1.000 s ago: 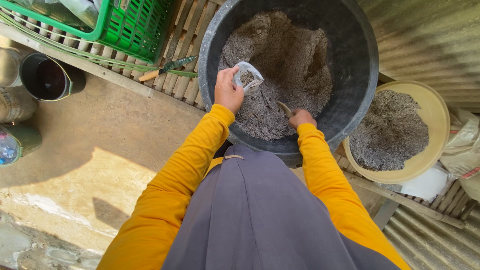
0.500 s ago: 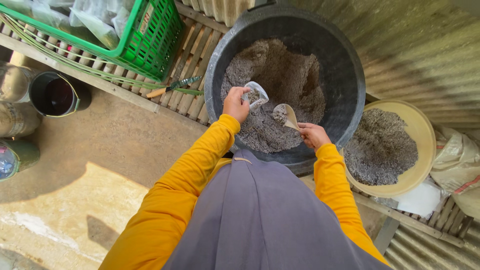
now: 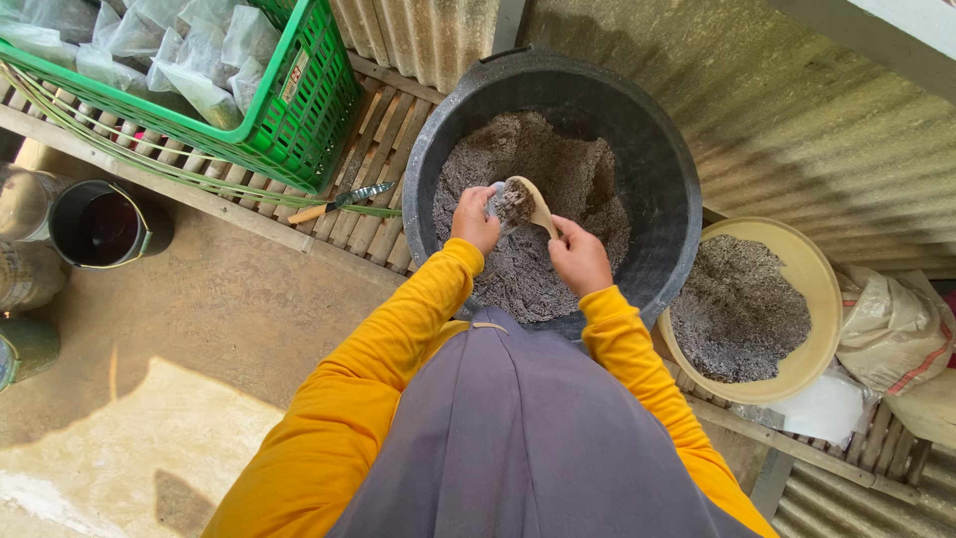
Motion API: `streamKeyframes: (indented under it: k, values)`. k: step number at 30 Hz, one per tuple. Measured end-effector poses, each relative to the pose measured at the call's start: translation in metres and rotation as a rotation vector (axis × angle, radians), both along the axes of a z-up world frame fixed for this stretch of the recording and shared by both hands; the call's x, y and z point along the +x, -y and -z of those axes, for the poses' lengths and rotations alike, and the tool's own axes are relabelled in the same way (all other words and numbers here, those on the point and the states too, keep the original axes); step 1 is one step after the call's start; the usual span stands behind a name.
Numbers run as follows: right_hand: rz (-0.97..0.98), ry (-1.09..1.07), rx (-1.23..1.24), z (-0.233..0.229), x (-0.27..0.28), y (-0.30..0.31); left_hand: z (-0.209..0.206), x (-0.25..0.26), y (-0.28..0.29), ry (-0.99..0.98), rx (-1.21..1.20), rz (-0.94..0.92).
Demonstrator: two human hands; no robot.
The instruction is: The person scoops a grey granular material from a large black tub into small clear plastic bags using a wooden spoon. After filling each bag, the person places it into a green crate. The person repeats this process for multiple bags.
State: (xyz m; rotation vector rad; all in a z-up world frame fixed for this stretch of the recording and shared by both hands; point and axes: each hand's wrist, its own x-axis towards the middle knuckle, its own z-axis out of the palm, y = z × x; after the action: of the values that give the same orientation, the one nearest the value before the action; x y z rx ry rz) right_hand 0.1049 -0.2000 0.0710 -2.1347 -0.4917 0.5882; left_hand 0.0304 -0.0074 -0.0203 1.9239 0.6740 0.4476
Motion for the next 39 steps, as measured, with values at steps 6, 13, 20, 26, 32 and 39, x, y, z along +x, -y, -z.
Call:
streamKeyframes:
  k: [6, 13, 20, 26, 32, 39]
  values:
    - [-0.188, 0.527, -0.255, -0.018, -0.037, -0.016, 0.017, -0.001, -0.004, 0.060, 0.089, -0.033]
    - [-0.075, 0.720, 0.014, -0.015, -0.034, -0.005, 0.040, -0.004, -0.018, 0.036, 0.066, -0.139]
    - [0.093, -0.417, 0.253, 0.010, -0.038, 0.000, 0.039, -0.003, -0.022, -0.033, -0.094, -0.223]
    - [0.111, -0.484, 0.303, 0.012, -0.040, 0.000, 0.038, 0.001, -0.019, -0.033, -0.076, -0.228]
    - [0.177, -0.588, 0.368, 0.009, -0.048, -0.004, 0.045, 0.003, -0.023, -0.041, -0.063, -0.329]
    - [0.207, -0.905, 0.517, -0.005, -0.051, -0.010, 0.031, 0.000, -0.017, -0.025, -0.046, -0.241]
